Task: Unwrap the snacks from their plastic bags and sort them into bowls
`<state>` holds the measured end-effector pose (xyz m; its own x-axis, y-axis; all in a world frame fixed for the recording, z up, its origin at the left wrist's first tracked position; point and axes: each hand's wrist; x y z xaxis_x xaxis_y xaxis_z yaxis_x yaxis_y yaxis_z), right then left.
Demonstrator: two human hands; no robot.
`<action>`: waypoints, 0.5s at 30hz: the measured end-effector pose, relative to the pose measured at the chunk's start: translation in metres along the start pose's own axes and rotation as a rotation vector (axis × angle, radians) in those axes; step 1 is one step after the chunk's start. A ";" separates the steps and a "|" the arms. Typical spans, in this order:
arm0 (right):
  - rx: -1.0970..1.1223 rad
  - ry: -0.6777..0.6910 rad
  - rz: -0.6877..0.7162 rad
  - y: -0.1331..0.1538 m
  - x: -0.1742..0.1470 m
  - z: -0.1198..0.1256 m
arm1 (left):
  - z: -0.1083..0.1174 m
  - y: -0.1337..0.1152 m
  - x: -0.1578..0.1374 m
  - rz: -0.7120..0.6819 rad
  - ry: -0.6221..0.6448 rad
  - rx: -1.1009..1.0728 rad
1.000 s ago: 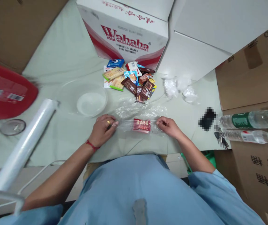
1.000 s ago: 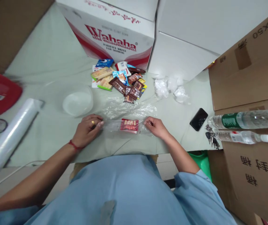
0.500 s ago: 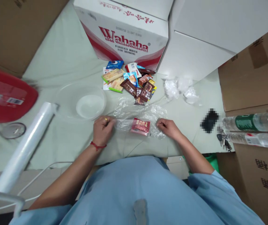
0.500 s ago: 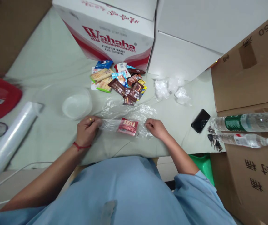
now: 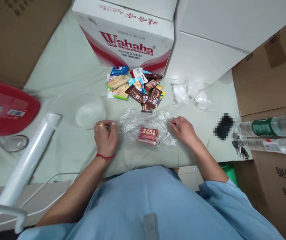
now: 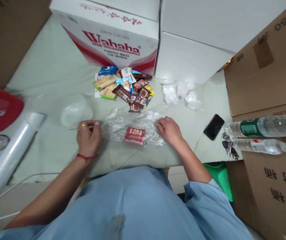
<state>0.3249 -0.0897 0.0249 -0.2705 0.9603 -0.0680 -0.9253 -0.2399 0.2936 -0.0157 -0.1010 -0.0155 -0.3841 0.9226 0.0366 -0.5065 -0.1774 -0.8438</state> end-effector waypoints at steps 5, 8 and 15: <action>0.184 0.084 0.229 0.024 0.033 -0.007 | 0.013 -0.002 -0.031 -0.317 -0.147 0.056; 0.296 0.278 0.221 0.037 0.051 -0.025 | 0.020 -0.007 -0.049 -0.503 -0.121 0.105; 0.419 0.422 0.187 0.048 0.053 -0.040 | -0.001 -0.020 -0.069 -0.772 0.349 0.180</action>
<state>0.2558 -0.0557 -0.0025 -0.5789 0.7478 -0.3251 -0.6922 -0.2400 0.6806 0.0215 -0.1606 -0.0012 0.3614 0.8545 0.3732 -0.6540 0.5176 -0.5517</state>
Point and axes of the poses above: each hand's wrist, its own x-axis towards the middle knuckle, its own z-axis out of the back of the hand, y = z × x, and after that the axes turned 13 degrees about -x, right-handed
